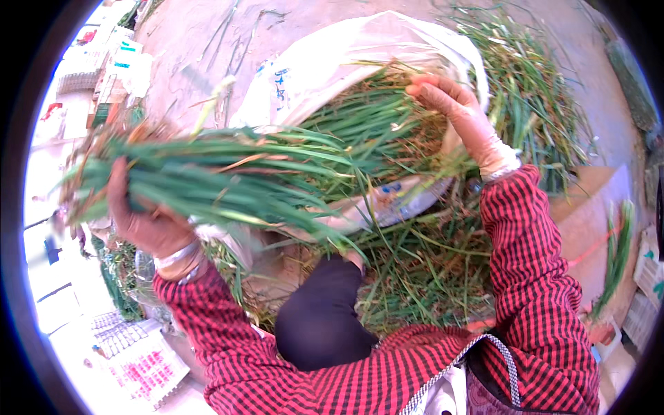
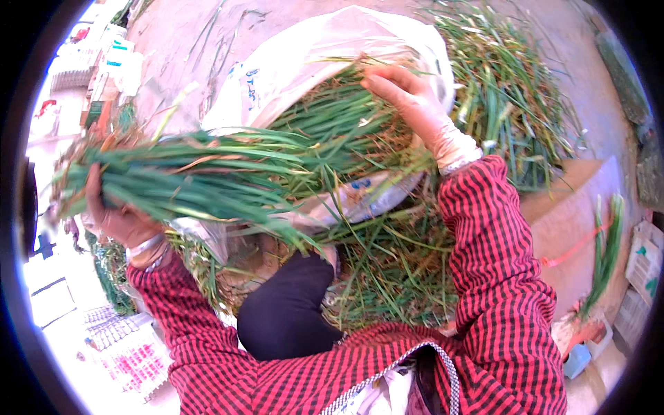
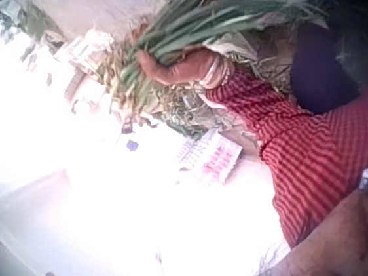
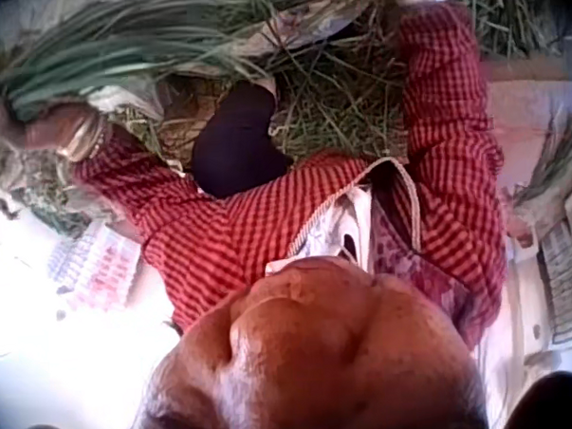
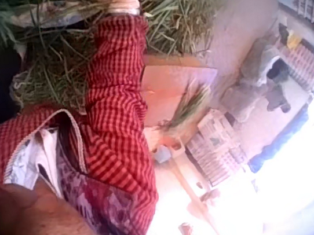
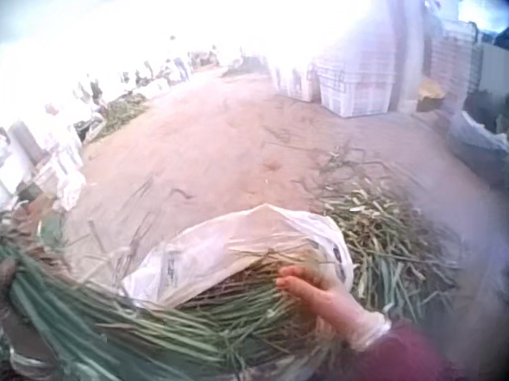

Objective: The person gathers green onions into a bunch and secures them by wrapping a red plastic strap around the bundle.

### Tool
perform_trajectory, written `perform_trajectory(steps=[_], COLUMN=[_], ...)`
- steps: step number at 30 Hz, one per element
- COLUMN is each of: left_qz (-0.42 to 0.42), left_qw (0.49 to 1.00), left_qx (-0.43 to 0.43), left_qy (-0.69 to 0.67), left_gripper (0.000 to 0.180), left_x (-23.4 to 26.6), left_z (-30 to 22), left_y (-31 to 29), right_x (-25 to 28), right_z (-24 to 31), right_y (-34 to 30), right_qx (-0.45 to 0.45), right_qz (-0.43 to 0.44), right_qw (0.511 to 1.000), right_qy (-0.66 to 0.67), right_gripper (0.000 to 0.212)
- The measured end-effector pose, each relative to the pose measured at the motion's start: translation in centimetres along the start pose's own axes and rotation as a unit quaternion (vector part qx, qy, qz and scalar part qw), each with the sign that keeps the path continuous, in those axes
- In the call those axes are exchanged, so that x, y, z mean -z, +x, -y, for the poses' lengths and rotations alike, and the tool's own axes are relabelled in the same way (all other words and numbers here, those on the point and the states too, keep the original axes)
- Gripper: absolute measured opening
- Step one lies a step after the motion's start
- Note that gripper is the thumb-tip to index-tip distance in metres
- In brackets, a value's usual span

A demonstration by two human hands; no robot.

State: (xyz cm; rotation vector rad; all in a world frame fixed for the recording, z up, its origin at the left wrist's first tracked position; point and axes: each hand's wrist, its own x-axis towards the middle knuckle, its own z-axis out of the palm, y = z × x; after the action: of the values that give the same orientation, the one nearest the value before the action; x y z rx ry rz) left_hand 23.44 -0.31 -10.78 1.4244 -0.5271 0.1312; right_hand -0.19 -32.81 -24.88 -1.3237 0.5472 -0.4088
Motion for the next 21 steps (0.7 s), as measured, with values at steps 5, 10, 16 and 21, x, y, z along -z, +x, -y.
perform_trajectory(steps=[5,10,16,21], left_qz=[0.073,0.147,0.064,0.077], left_qw=[0.962,0.871,0.789,0.699], left_qx=[0.122,0.235,0.304,0.43], left_qy=[-0.232,-0.405,-0.53,-0.567], left_gripper=[0.025,0.028,0.02,0.037], left_x=[-9.2,-12.8,-14.9,-14.2], left_z=[-2.8,-10.9,-13.7,-11.3], left_y=[-6.7,-11.8,-20.5,-29.5], right_x=[-4.2,-6.4,-6.7,-4.3], right_z=[12.4,17.2,13.1,9.6], right_y=[-11.5,-20.2,-28.5,-35.0], right_qx=[0.117,0.187,0.156,-0.028], right_qz=[0.075,0.03,0.047,0.039], right_qw=[0.987,0.965,0.953,0.967], right_qy=[-0.079,-0.18,-0.256,-0.25], right_gripper=[0.035,0.08,0.124,0.108])
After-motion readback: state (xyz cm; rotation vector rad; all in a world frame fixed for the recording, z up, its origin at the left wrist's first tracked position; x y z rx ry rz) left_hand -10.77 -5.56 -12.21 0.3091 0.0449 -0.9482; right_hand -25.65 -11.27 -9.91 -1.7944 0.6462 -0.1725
